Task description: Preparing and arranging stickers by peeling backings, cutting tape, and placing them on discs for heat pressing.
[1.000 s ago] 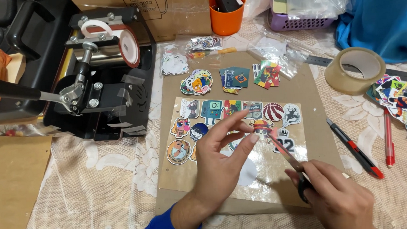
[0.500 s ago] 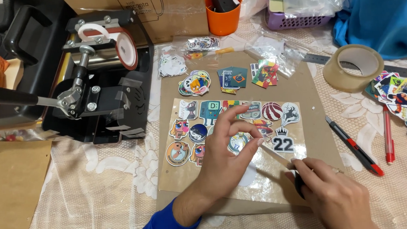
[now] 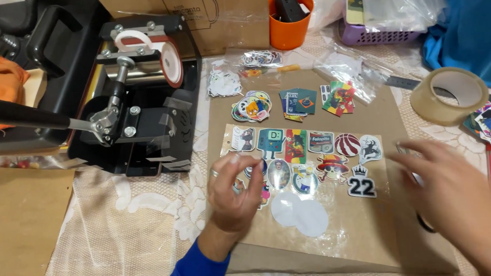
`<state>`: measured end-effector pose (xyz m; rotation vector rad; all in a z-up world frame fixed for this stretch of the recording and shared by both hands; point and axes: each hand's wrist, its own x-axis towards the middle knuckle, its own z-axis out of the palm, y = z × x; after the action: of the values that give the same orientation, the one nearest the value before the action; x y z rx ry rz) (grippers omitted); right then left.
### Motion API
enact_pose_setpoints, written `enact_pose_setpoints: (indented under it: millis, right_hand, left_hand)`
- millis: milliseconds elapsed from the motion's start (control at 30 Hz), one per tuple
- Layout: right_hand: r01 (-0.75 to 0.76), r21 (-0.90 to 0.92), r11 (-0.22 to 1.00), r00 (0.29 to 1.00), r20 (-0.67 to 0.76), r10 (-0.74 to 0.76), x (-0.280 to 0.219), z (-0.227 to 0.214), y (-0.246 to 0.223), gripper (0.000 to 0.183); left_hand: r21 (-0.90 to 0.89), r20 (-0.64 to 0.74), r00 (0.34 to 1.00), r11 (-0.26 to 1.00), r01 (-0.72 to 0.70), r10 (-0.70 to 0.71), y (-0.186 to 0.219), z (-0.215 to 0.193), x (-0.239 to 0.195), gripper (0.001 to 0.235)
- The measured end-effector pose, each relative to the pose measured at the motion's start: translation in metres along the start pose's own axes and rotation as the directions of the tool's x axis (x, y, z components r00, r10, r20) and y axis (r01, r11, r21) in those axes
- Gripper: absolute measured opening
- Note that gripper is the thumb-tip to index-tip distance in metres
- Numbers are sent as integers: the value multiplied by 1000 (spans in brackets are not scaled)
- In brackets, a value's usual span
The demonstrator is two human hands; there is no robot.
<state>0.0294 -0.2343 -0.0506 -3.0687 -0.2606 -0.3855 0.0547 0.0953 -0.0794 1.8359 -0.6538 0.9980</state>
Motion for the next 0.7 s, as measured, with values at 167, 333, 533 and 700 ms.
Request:
enact_pose_setpoints:
  millis: [167,333,533,700]
  right_hand:
    - [628,388,675,773,-208,-599,140,51,-103,38]
    - [733,355,580,663,-183,-726,216,107,-137,25]
    - [691,327,645,679,14,-734,222,119,-126,23]
    - [380,546,746,925,-247,-289,208,122,-117,23]
  left_hand:
    - [131,14,988,979,-157,156,-5,-3,-10,46]
    - [247,-50,978,951,-187,205,-2,-3,-6,53]
    - [184,-80,983,972,-146,163,-4,-2,-8,55]
    - [87,-110,990,993,-74,83,-4,1,-9,60]
